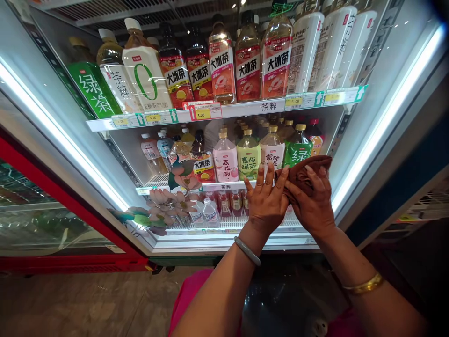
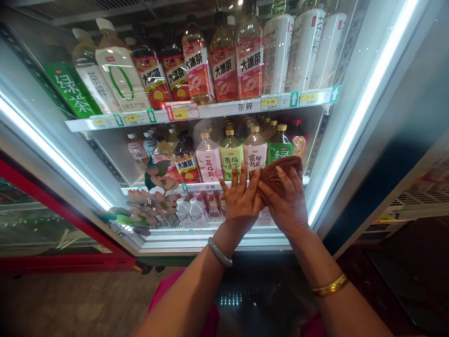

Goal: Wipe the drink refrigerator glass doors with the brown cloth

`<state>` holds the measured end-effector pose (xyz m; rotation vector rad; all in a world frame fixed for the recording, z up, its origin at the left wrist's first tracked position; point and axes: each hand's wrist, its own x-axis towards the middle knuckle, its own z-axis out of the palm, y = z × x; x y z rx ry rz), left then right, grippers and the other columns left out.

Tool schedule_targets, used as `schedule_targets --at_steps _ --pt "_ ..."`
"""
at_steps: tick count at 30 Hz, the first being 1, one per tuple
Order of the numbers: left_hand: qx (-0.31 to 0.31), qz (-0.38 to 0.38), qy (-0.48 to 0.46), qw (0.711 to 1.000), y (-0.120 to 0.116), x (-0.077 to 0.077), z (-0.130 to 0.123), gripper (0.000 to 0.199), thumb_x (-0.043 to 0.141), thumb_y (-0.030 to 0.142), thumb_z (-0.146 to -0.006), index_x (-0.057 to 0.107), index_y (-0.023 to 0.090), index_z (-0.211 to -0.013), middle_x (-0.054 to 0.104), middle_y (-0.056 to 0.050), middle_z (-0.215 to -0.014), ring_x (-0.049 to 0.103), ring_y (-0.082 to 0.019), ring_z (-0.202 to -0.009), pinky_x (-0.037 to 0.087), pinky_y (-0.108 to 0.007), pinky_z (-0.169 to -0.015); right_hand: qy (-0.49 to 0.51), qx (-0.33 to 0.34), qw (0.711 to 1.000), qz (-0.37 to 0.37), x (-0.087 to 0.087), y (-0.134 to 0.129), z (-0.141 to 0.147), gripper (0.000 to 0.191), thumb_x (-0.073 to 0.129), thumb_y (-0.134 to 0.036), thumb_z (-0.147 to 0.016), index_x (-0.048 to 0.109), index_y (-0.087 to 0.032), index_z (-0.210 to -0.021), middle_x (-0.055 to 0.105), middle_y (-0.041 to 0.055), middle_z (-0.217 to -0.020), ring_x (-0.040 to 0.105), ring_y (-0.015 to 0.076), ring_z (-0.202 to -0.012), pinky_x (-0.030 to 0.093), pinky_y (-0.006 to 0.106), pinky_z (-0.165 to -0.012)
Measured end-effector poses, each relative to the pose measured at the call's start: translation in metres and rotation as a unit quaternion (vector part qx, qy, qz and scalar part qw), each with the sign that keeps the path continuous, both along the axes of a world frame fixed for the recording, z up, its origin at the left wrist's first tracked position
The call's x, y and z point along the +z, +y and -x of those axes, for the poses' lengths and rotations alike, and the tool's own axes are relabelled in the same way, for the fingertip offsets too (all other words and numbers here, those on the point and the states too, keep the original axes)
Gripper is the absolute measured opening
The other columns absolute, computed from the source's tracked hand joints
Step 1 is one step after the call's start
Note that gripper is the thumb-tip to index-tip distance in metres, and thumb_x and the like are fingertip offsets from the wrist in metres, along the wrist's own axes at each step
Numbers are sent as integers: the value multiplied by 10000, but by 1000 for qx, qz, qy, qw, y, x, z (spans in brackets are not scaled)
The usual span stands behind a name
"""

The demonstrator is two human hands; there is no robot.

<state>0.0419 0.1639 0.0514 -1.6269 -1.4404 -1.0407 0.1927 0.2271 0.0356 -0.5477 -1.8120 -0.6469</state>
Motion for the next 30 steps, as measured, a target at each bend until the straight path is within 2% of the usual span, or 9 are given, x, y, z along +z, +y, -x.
schedule_targets --at_steps 4,8,13,17,21,23,25,27,30 --pt "11 -4 2 1000 -3 5 4 708 567 273 -956 392 279 -1642 360 -57 -1720 105 -245 -1669 -133 -543 -1328 93 -19 995 24 19 3 4 606 648 -152 -889 588 -356 -1457 212 29 -1740 199 408 -1619 286 680 -1278" --pt "31 -19 -1 999 -3 9 15 732 548 268 -962 340 260 -1664 305 -67 -1741 55 -259 -1670 -124 -558 -1327 148 -13 989 28 32 -5 26 603 628 -188 -871 598 -341 -1453 236 24 -1735 257 431 -1591 275 715 -1267" --pt "45 -25 -2 999 -5 9 28 731 509 255 -964 321 198 -1669 314 -72 -1737 10 -246 -1671 -110 -554 -1335 67 7 998 -2 23 -17 46 568 724 -269 -879 598 -336 -1428 319 55 -1702 267 402 -1601 350 663 -1266" --pt "43 -8 3 999 -8 9 30 716 527 262 -966 351 246 -1660 312 -60 -1738 44 -252 -1670 -102 -550 -1339 14 12 1000 -25 16 -8 27 633 780 -269 -847 583 -383 -1437 370 43 -1661 357 386 -1561 408 637 -1252" --pt "30 -19 -2 999 -7 8 27 697 499 266 -997 323 202 -1668 325 -81 -1729 80 -247 -1667 -81 -550 -1345 78 -7 997 -1 29 -1 10 616 761 -236 -852 597 -358 -1433 352 89 -1658 370 440 -1540 361 701 -1246" --pt "26 -22 -6 999 -6 7 27 727 485 266 -1002 257 149 -1683 329 -104 -1723 86 -246 -1665 -63 -545 -1348 113 -18 993 16 34 -5 15 609 729 -215 -858 594 -324 -1442 319 114 -1676 327 469 -1554 322 748 -1238" --pt "27 -23 -9 999 -6 7 30 765 480 263 -999 191 120 -1693 317 -120 -1724 76 -245 -1664 -63 -541 -1348 101 -14 994 32 33 -12 26 609 721 -227 -857 590 -299 -1447 280 116 -1704 256 486 -1582 310 762 -1234" --pt "36 -26 -13 999 -6 8 34 801 486 261 -990 144 126 -1701 286 -120 -1732 53 -247 -1664 -96 -545 -1338 59 2 998 35 27 -17 34 612 741 -251 -856 589 -312 -1445 261 83 -1722 210 461 -1606 325 725 -1253" --pt "52 -19 -21 998 -6 11 39 844 509 267 -980 93 161 -1707 237 -105 -1746 11 -250 -1663 -131 -557 -1323 -16 20 1000 16 16 -15 28 651 774 -251 -853 563 -380 -1456 295 27 -1710 245 386 -1611 351 647 -1285"
